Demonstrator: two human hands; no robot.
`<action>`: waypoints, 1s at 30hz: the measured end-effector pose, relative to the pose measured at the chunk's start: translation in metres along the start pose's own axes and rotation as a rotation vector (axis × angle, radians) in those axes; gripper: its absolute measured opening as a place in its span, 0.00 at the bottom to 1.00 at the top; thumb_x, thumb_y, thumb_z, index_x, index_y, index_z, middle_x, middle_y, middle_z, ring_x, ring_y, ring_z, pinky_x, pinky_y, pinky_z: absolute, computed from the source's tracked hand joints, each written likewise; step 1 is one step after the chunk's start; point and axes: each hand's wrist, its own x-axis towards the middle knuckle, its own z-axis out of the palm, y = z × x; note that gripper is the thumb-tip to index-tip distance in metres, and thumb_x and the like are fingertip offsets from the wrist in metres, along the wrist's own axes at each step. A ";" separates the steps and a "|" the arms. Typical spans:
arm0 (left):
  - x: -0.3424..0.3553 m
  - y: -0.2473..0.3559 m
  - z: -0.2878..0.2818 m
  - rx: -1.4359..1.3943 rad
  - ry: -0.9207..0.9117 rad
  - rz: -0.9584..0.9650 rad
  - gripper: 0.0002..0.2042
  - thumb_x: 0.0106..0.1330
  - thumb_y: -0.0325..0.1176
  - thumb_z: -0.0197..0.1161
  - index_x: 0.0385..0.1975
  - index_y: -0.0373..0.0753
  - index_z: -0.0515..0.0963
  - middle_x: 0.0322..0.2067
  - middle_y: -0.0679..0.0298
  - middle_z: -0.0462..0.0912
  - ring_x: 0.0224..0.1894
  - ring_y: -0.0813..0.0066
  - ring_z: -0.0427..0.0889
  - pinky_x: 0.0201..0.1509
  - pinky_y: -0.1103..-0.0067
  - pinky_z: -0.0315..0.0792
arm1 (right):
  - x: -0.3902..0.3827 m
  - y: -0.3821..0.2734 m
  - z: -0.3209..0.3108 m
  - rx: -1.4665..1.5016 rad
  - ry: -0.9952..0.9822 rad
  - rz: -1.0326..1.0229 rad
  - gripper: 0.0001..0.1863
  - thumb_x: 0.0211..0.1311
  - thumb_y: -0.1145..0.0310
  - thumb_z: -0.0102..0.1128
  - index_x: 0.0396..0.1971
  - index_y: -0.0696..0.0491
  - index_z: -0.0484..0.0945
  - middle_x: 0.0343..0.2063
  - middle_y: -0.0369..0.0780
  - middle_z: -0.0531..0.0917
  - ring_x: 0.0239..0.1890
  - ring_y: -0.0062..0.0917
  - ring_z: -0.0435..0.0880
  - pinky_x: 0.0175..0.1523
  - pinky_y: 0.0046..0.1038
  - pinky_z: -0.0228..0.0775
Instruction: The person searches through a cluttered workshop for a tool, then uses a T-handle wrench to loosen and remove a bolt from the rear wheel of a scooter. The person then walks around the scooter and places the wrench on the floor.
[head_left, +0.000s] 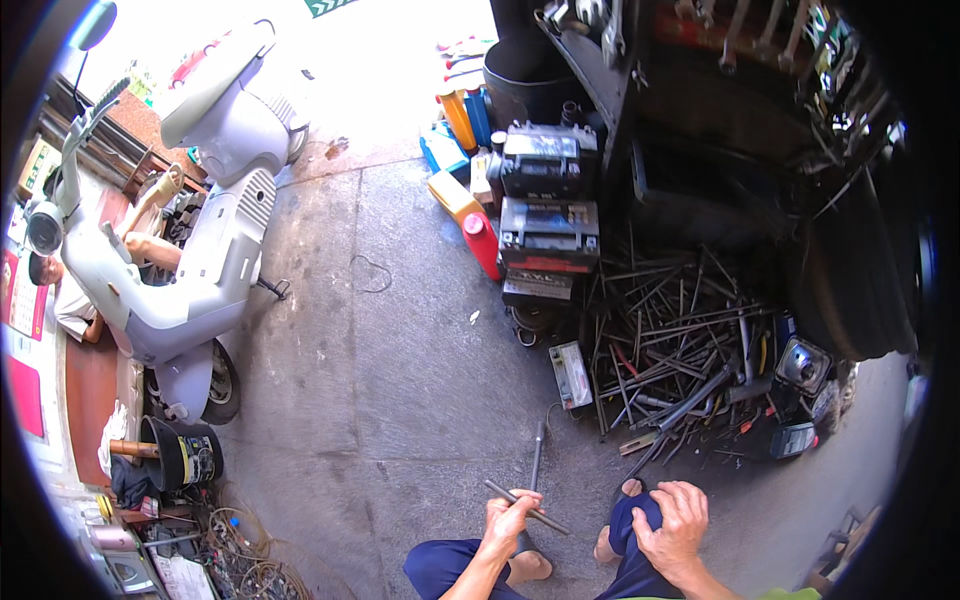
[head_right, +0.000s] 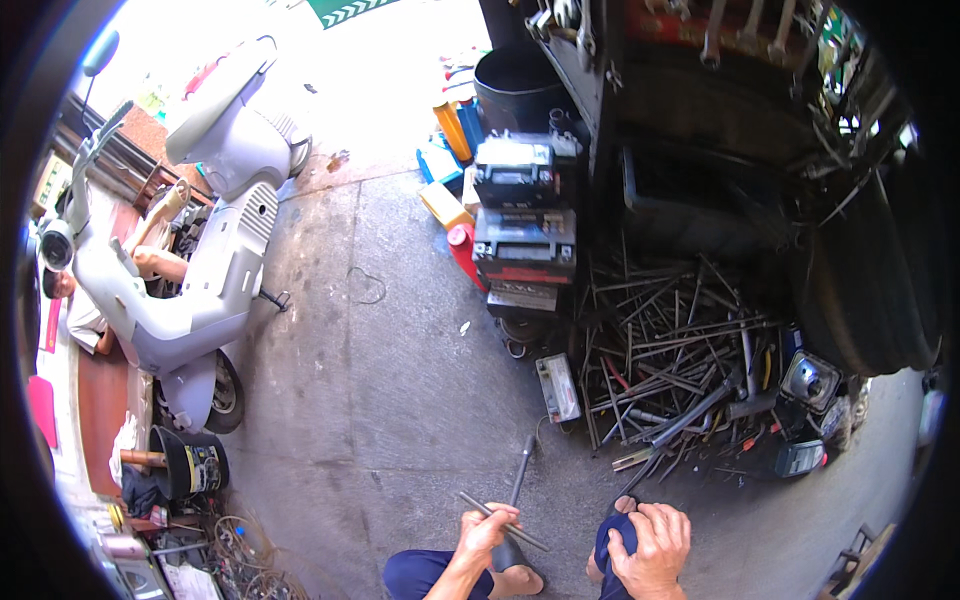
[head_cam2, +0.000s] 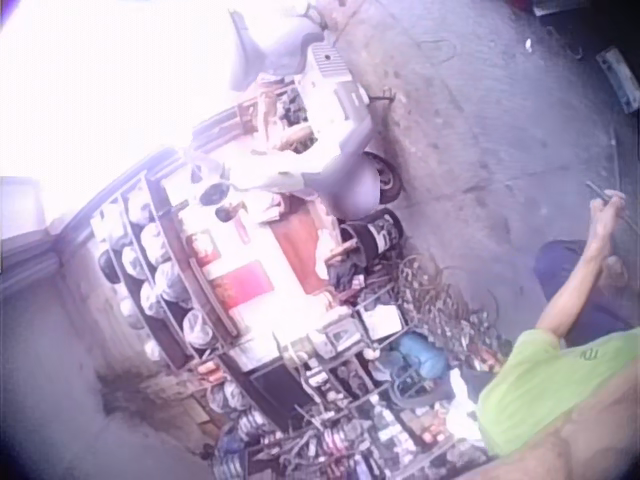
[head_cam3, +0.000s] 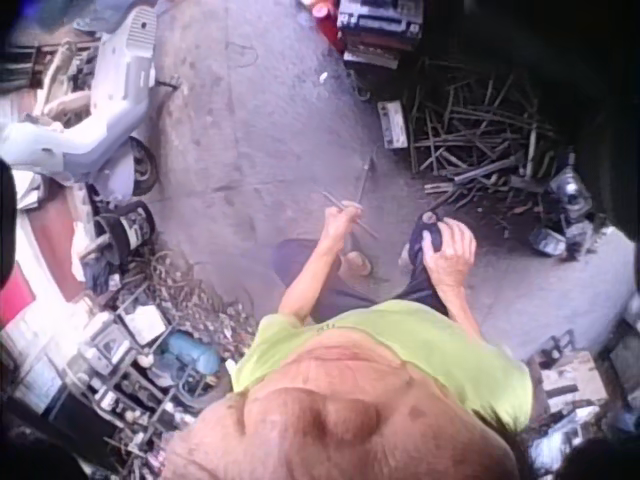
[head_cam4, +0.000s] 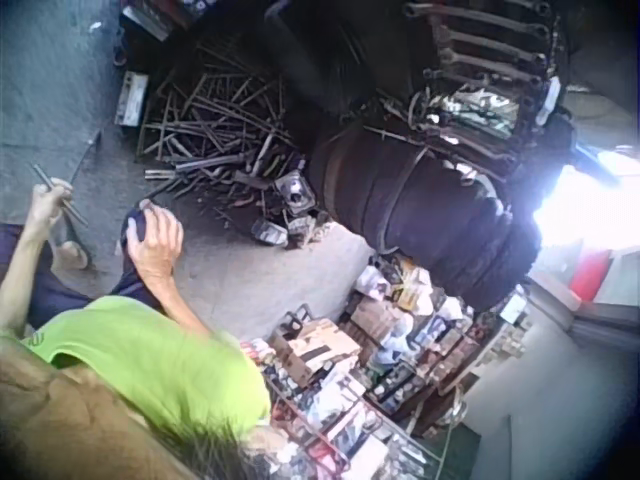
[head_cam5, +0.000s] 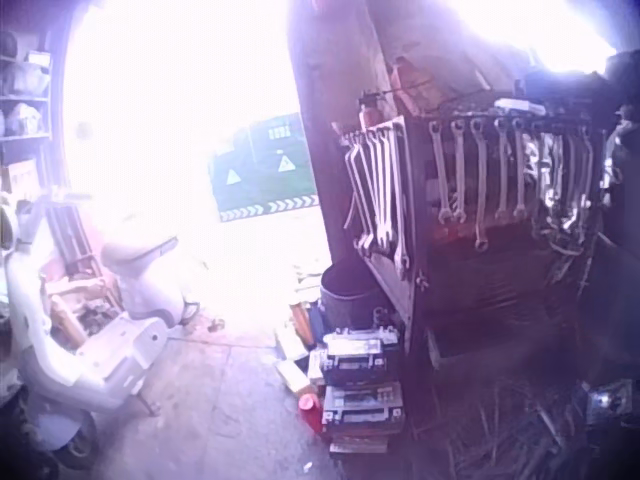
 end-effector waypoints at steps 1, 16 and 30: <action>-0.004 0.002 0.004 0.085 0.024 -0.067 0.07 0.53 0.27 0.56 0.28 0.32 0.78 0.22 0.58 0.80 0.21 0.81 0.76 0.16 0.89 0.56 | -0.001 0.004 -0.006 0.019 -0.032 0.026 0.13 0.40 0.64 0.62 0.25 0.57 0.76 0.32 0.42 0.78 0.40 0.36 0.74 0.47 0.37 0.63; -0.212 0.124 0.086 -0.090 0.127 -0.344 0.16 0.60 0.42 0.59 0.34 0.32 0.76 0.23 0.57 0.80 0.20 0.73 0.80 0.17 0.85 0.65 | -0.020 -0.045 -0.100 0.337 -0.374 0.053 0.21 0.35 0.70 0.57 0.36 0.59 0.74 0.28 0.46 0.79 0.35 0.41 0.77 0.43 0.39 0.69; -0.328 0.324 0.095 -0.061 0.056 0.320 0.28 0.65 0.43 0.52 0.62 0.43 0.54 0.54 0.51 0.65 0.54 0.68 0.68 0.43 0.77 0.72 | 0.131 -0.239 -0.236 0.395 -0.692 0.212 0.25 0.40 0.52 0.62 0.37 0.53 0.78 0.27 0.47 0.82 0.34 0.37 0.82 0.39 0.34 0.71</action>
